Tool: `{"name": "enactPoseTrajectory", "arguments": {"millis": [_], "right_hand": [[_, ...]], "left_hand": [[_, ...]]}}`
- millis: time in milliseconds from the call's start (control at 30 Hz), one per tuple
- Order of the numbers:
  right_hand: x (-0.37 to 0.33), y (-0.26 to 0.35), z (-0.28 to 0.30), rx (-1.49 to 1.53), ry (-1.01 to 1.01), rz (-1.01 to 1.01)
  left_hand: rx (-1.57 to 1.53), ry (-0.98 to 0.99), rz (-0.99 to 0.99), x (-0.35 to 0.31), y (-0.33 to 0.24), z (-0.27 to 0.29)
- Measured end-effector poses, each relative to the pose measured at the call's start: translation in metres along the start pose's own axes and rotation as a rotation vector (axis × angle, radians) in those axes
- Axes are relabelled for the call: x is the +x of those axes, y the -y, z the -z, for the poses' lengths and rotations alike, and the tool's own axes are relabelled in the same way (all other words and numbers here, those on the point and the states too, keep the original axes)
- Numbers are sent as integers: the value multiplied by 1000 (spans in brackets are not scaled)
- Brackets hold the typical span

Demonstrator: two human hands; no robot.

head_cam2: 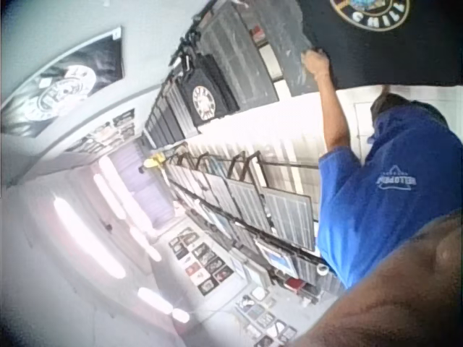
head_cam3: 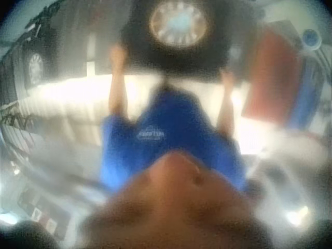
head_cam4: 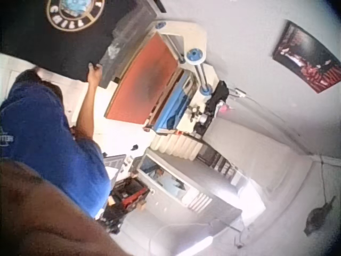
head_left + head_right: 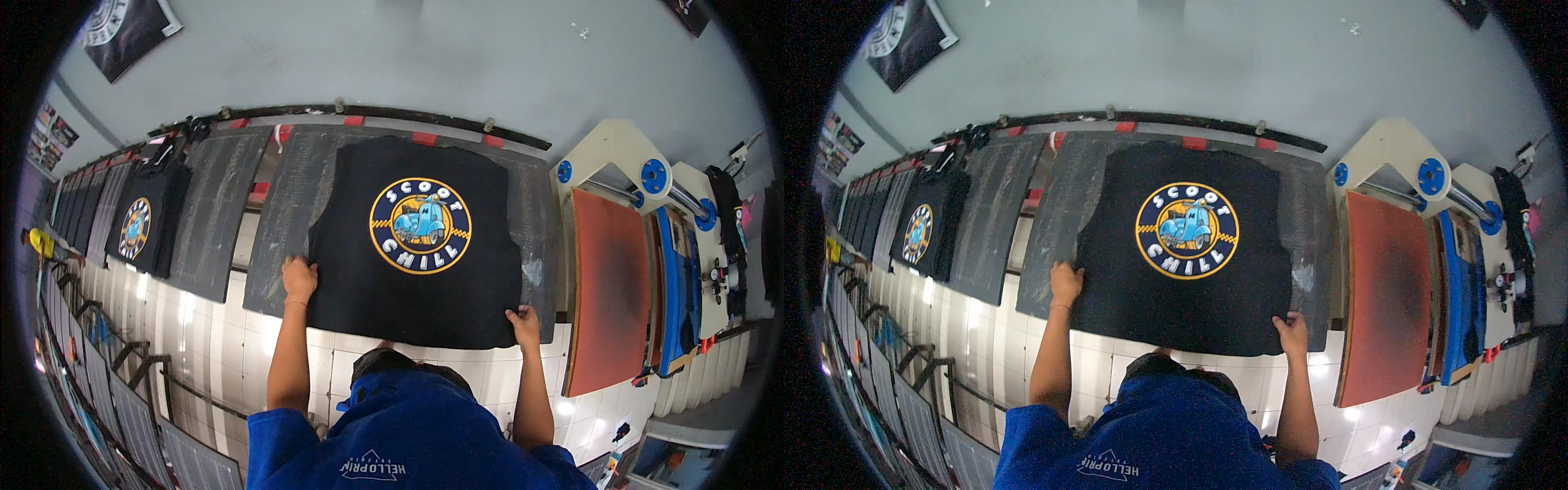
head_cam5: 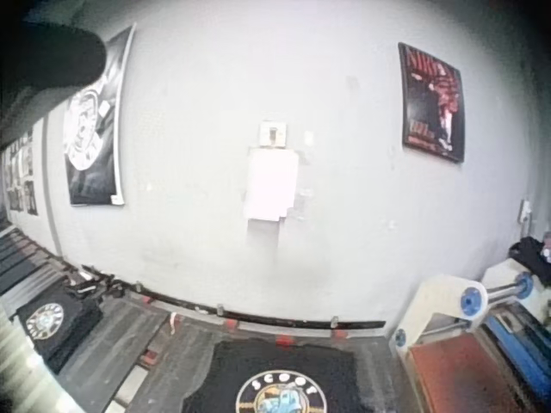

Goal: The person aligns a black shirt on a printing board, places a white sheet over the printed logo area, and uses a heat press machine to press the garment. They repeat these actions for multiple shirts, moving each one from a board to the press and back.

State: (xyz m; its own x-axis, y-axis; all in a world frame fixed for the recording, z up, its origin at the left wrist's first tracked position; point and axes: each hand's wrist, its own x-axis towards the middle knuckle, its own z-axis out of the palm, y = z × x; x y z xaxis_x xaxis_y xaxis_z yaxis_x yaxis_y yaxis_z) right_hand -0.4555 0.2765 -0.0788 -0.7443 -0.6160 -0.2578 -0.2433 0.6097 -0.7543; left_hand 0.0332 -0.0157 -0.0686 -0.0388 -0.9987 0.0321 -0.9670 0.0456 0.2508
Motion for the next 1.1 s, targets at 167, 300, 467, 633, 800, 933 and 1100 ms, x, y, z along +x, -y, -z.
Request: {"name": "enactPoseTrajectory", "arguments": {"millis": [167, 300, 467, 633, 800, 933, 1100], "right_hand": [[54, 4, -8, 122, 83, -42], [60, 35, -17, 191, 75, -77], [50, 66, -19, 264, 47, -156], [47, 75, -16, 274, 106, -168], [55, 52, -19, 254, 109, -139], [52, 66, -18, 136, 110, -118], [23, 53, -7, -17, 86, -187]], "left_hand": [[-476, 264, 109, 25, -2, 2], [-362, 152, 11, 45, -18, 28], [-125, 272, 86, 42, -43, 37], [-640, 387, 104, 52, -27, 25], [-351, -220, 156, 150, -53, 35], [-365, -140, -104, 237, -107, -3], [-87, 171, -160, 307, -128, -50]]}}
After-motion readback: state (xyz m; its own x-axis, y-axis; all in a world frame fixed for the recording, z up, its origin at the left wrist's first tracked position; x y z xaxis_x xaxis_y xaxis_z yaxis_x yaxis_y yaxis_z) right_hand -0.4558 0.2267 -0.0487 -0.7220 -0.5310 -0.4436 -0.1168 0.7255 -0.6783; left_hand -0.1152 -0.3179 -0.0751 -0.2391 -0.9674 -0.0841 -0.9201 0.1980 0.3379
